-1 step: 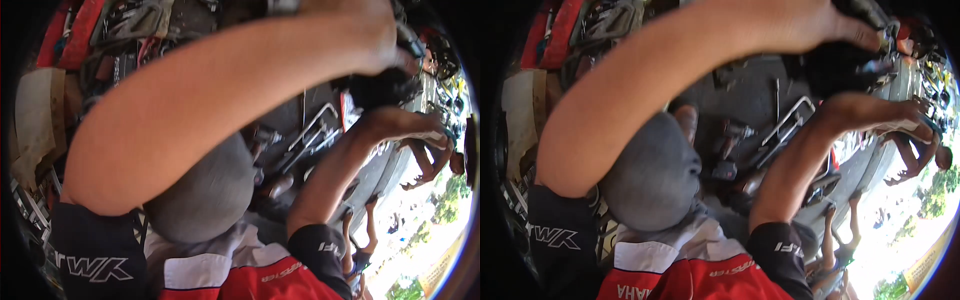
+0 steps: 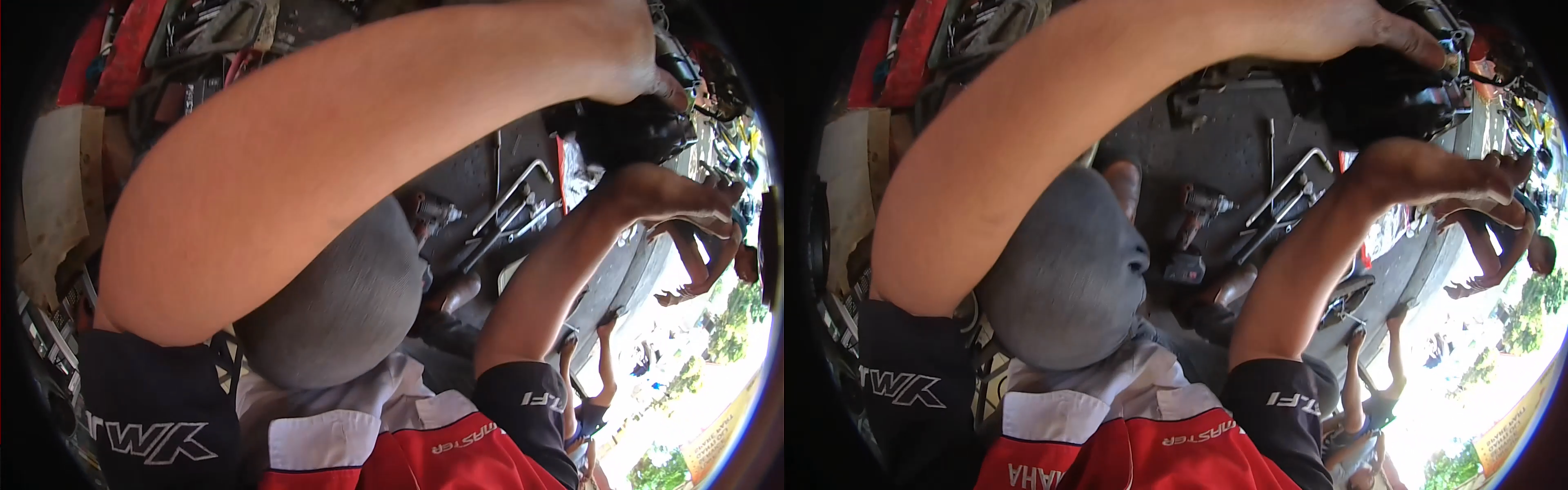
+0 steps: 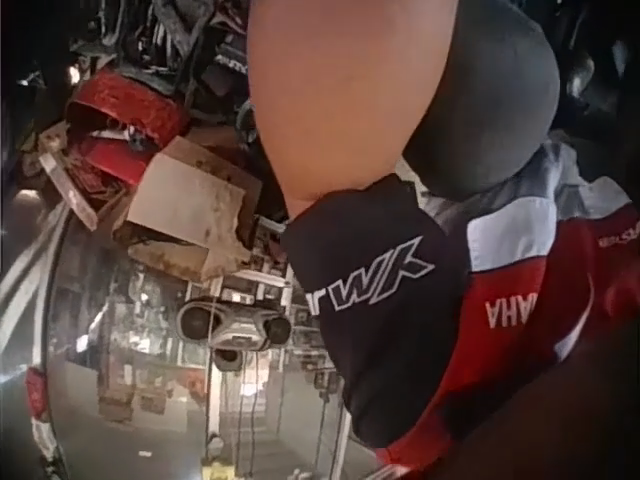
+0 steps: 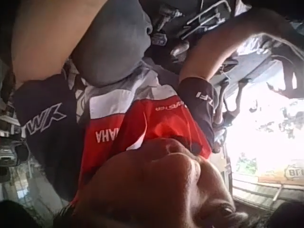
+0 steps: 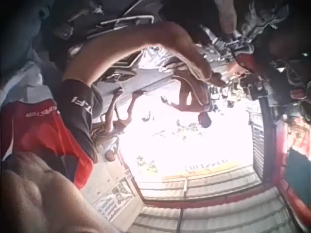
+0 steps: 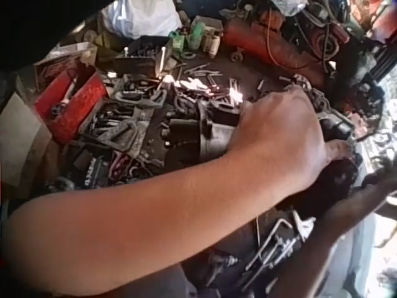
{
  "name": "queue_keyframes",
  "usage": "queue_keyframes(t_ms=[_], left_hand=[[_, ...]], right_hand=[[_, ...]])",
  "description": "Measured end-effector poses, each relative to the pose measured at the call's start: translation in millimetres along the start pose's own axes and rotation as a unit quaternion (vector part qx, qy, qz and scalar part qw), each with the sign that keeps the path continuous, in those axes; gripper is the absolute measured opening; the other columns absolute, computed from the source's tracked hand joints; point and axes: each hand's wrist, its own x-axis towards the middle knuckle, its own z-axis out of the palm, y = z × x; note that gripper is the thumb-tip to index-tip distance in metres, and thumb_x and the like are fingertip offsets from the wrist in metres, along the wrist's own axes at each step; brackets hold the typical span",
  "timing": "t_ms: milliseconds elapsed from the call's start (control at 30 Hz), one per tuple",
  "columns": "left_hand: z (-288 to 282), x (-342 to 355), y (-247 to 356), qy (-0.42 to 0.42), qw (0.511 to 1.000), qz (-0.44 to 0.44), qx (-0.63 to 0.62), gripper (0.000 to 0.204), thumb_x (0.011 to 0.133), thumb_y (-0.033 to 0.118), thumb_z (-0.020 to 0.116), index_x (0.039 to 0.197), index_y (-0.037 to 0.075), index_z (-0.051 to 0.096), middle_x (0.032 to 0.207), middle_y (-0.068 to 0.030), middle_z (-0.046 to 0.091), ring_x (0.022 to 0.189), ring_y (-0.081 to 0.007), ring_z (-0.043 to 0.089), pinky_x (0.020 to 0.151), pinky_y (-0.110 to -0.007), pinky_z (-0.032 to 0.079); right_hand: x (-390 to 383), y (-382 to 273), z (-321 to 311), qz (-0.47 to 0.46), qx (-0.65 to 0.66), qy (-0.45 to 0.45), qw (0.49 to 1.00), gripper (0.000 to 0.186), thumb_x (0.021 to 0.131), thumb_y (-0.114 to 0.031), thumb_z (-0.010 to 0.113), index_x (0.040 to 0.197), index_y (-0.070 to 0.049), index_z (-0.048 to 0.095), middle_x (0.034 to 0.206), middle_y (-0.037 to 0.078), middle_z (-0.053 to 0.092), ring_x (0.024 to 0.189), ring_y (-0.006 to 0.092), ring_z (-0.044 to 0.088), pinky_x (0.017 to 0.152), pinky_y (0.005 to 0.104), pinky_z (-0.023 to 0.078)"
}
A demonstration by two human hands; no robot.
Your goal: Applying sealant to a motorcycle engine case and assembling components using an impact driver.
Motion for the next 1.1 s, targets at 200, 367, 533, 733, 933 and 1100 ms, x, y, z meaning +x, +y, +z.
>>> queue_keyframes(t_ms=[200, 367, 533, 733, 933, 1100], left_hand=[[7, 4, 1, -0.003, 0.996, -0.082, 0.027, 0.083, 0.089, 0.062, 0.067, 0.119, -0.015, 0.054, 0.109, -0.0247, 0.067, 0.110, -0.0364, 0.065, 0.102, -0.048, 0.048], [32, 19, 3, 0.021, 0.992, -0.093, 0.080, 0.095, 0.089, 0.072, 0.059, 0.125, -0.016, 0.052, 0.118, -0.0284, 0.066, 0.116, -0.0388, 0.063, 0.106, -0.045, 0.046], [23, 21, 18, -0.004, 0.984, -0.126, 0.123, 0.115, 0.083, 0.084, 0.052, 0.133, -0.019, 0.047, 0.121, -0.0347, 0.063, 0.120, -0.0444, 0.060, 0.105, -0.047, 0.046], [40, 21, -8, 0.067, 0.985, -0.116, 0.111, 0.106, 0.086, 0.079, 0.052, 0.141, -0.012, 0.047, 0.138, -0.0330, 0.055, 0.132, -0.0432, 0.052, 0.109, -0.046, 0.043], [29, 2, 12, 0.104, 0.975, 0.034, 0.195, 0.068, 0.090, 0.045, 0.073, 0.136, 0.001, 0.052, 0.130, -0.0210, 0.057, 0.114, -0.0346, 0.062, 0.097, -0.043, 0.052], [12, -21, 84, 0.003, 0.972, 0.067, 0.223, 0.044, 0.088, 0.022, 0.074, 0.125, 0.003, 0.060, 0.122, -0.0161, 0.060, 0.109, -0.0286, 0.063, 0.086, -0.039, 0.054]], right_hand=[[20, 45, 68, 0.096, -0.041, 0.260, 0.960, 0.044, 0.104, -0.046, 0.038, 0.113, -0.005, 0.048, 0.101, 0.014, 0.052, 0.100, 0.0276, 0.052, 0.104, 0.0538, 0.034], [-10, 63, 28, -0.300, -0.214, 0.016, 0.930, 0.038, 0.108, -0.013, 0.036, 0.139, 0.008, 0.039, 0.124, 0.027, 0.047, 0.117, 0.0416, 0.052, 0.106, 0.0530, 0.039], [-170, 22, -36, 0.117, -0.129, -0.098, 0.980, 0.057, 0.106, -0.040, 0.048, 0.142, 0.004, 0.040, 0.140, 0.023, 0.045, 0.136, 0.0351, 0.039, 0.116, 0.0489, 0.025], [-342, 1, -127, 0.334, -0.227, -0.242, 0.882, 0.053, 0.097, -0.031, 0.065, 0.143, -0.010, 0.050, 0.141, 0.020, 0.047, 0.134, 0.0409, 0.040, 0.113, 0.0514, 0.030], [-383, 23, -155, 0.416, -0.238, -0.289, 0.828, 0.042, 0.092, -0.026, 0.070, 0.127, -0.008, 0.060, 0.130, 0.018, 0.056, 0.125, 0.0391, 0.049, 0.105, 0.0521, 0.039], [-414, 59, -169, 0.506, -0.215, -0.193, 0.812, 0.030, 0.091, -0.023, 0.070, 0.114, -0.003, 0.069, 0.111, 0.020, 0.067, 0.109, 0.0398, 0.062, 0.095, 0.0455, 0.049]])
